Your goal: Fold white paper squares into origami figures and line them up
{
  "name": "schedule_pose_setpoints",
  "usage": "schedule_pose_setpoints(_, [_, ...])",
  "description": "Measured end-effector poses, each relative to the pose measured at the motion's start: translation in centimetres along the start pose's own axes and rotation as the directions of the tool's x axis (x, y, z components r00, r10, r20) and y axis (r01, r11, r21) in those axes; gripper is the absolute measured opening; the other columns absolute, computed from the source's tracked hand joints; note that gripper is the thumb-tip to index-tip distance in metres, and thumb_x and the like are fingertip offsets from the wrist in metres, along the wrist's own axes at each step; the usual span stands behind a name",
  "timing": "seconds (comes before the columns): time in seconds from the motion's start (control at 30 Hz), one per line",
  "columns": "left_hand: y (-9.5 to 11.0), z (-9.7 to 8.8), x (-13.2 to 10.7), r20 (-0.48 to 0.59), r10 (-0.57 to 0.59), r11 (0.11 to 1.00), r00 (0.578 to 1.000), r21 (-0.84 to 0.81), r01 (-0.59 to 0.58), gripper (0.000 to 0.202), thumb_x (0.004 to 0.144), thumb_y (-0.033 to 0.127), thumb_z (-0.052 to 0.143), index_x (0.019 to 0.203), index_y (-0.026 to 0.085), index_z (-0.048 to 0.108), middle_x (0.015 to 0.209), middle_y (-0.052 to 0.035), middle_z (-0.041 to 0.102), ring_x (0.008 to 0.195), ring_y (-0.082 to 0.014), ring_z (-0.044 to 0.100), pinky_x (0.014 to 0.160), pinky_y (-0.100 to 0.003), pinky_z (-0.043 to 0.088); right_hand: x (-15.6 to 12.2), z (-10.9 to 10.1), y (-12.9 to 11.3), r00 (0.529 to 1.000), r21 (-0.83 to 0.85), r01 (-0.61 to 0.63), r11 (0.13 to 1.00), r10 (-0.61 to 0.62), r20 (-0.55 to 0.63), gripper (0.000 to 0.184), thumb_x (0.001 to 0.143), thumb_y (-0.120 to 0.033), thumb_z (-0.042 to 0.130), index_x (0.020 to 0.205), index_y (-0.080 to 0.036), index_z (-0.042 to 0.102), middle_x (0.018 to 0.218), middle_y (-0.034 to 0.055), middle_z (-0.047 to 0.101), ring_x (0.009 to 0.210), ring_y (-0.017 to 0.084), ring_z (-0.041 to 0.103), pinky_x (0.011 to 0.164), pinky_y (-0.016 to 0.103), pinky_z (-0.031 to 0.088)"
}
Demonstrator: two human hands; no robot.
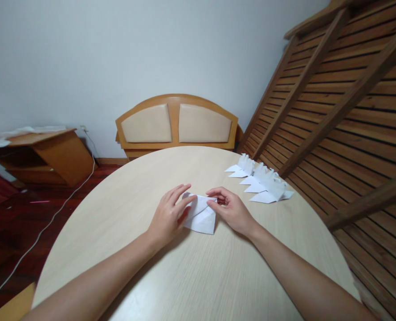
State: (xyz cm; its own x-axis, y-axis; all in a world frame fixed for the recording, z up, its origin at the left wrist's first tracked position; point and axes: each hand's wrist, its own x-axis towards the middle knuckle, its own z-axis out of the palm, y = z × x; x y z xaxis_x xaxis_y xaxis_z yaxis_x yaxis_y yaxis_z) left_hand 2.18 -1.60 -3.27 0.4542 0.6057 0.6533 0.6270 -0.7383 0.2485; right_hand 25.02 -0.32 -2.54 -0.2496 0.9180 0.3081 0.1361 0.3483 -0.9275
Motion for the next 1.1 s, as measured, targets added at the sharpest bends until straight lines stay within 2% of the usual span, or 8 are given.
schedule_pose_setpoints(0.2, [1.2,-0.2,0.0,0.084,0.016,0.996,0.996,0.083,-0.023,0.054,0.092,0.031,0.062,0.143,0.024,0.047,0.153,-0.0133,0.046,0.14,-0.0337,0.041,0.113,-0.059,0.034,0.0,0.7,-0.1,0.999,0.122,-0.035,0.992,0.037,-0.009,0.026,0.082,-0.038,0.073,0.101,-0.022,0.066,0.1,0.0056,0.07,0.091,0.019,0.067,0.083,0.034,0.054])
schedule_pose_setpoints(0.37, [1.2,-0.3,0.2,0.033,-0.002,0.999,0.999,0.032,0.001,0.053,0.092,0.022,0.058,0.144,0.021,0.047,0.146,-0.0123,0.054,0.136,-0.0302,0.048,0.111,-0.052,0.041,-0.1,1.0,-0.5,1.0,0.139,-0.027,0.99,0.028,-0.007,0.029,0.079,-0.035,0.076,0.103,-0.022,0.065,0.103,0.0059,0.069,0.089,0.018,0.066,0.081,0.034,0.054])
schedule_pose_setpoints(0.5, [1.0,-0.6,0.4,0.003,0.031,0.999,1.0,0.018,-0.031,0.055,0.089,0.015,0.056,0.143,0.02,0.048,0.147,-0.0124,0.053,0.137,-0.0287,0.049,0.111,-0.05,0.043,-0.6,1.5,-1.0,0.999,0.11,0.05,0.993,-0.051,0.007,0.037,0.078,-0.028,0.078,0.112,-0.023,0.062,0.112,0.0068,0.068,0.091,0.018,0.065,0.084,0.034,0.054])
schedule_pose_setpoints(0.67, [0.3,-1.0,0.3,-0.036,0.119,0.992,0.992,0.038,-0.117,0.051,0.092,0.009,0.049,0.141,0.021,0.05,0.141,-0.0104,0.06,0.133,-0.0239,0.054,0.108,-0.043,0.046,-1.4,2.2,-2.2,0.98,-0.068,0.197,0.978,-0.198,-0.008,0.029,0.085,-0.018,0.067,0.113,-0.026,0.064,0.111,0.0048,0.071,0.098,0.019,0.066,0.091,0.036,0.052])
schedule_pose_setpoints(0.77, [-0.4,-1.0,0.2,-0.054,0.14,0.989,0.989,0.064,-0.136,0.044,0.095,0.008,0.046,0.136,0.023,0.055,0.138,-0.0091,0.063,0.13,-0.0216,0.057,0.107,-0.041,0.046,-1.4,1.7,-2.5,0.93,-0.245,0.359,0.9,-0.366,0.02,0.025,0.089,-0.012,0.06,0.107,-0.027,0.067,0.105,0.0035,0.074,0.1,0.02,0.067,0.091,0.038,0.051])
schedule_pose_setpoints(0.93, [-1.5,-1.0,0.2,-0.076,0.256,0.958,0.964,0.157,-0.242,0.038,0.099,0.012,0.047,0.133,0.024,0.058,0.136,-0.0083,0.065,0.128,-0.0207,0.059,0.105,-0.043,0.045,-0.9,0.2,-2.3,0.748,-0.461,0.634,0.621,-0.642,0.165,0.027,0.088,-0.003,0.06,0.101,-0.025,0.068,0.101,0.0005,0.077,0.099,0.02,0.068,0.088,0.038,0.048])
schedule_pose_setpoints(1.0, [-1.8,-1.0,0.3,-0.053,0.279,0.946,0.959,0.189,-0.265,0.037,0.099,0.012,0.049,0.133,0.024,0.058,0.135,-0.0082,0.065,0.128,-0.0217,0.058,0.106,-0.045,0.044,-0.6,-0.4,-2.0,0.723,-0.512,0.658,0.552,-0.653,0.225,0.023,0.088,-0.004,0.062,0.099,-0.024,0.068,0.103,0.0007,0.077,0.101,0.02,0.066,0.088,0.038,0.046])
schedule_pose_setpoints(1.1, [-2.1,-0.8,0.3,-0.003,0.277,0.942,0.961,0.198,-0.271,0.039,0.097,0.009,0.051,0.131,0.025,0.06,0.136,-0.0088,0.064,0.127,-0.0246,0.057,0.105,-0.049,0.044,-0.4,-1.1,-1.5,0.735,-0.545,0.655,0.523,-0.607,0.3,0.018,0.089,-0.008,0.064,0.098,-0.023,0.069,0.103,0.0011,0.076,0.101,0.021,0.065,0.09,0.039,0.045])
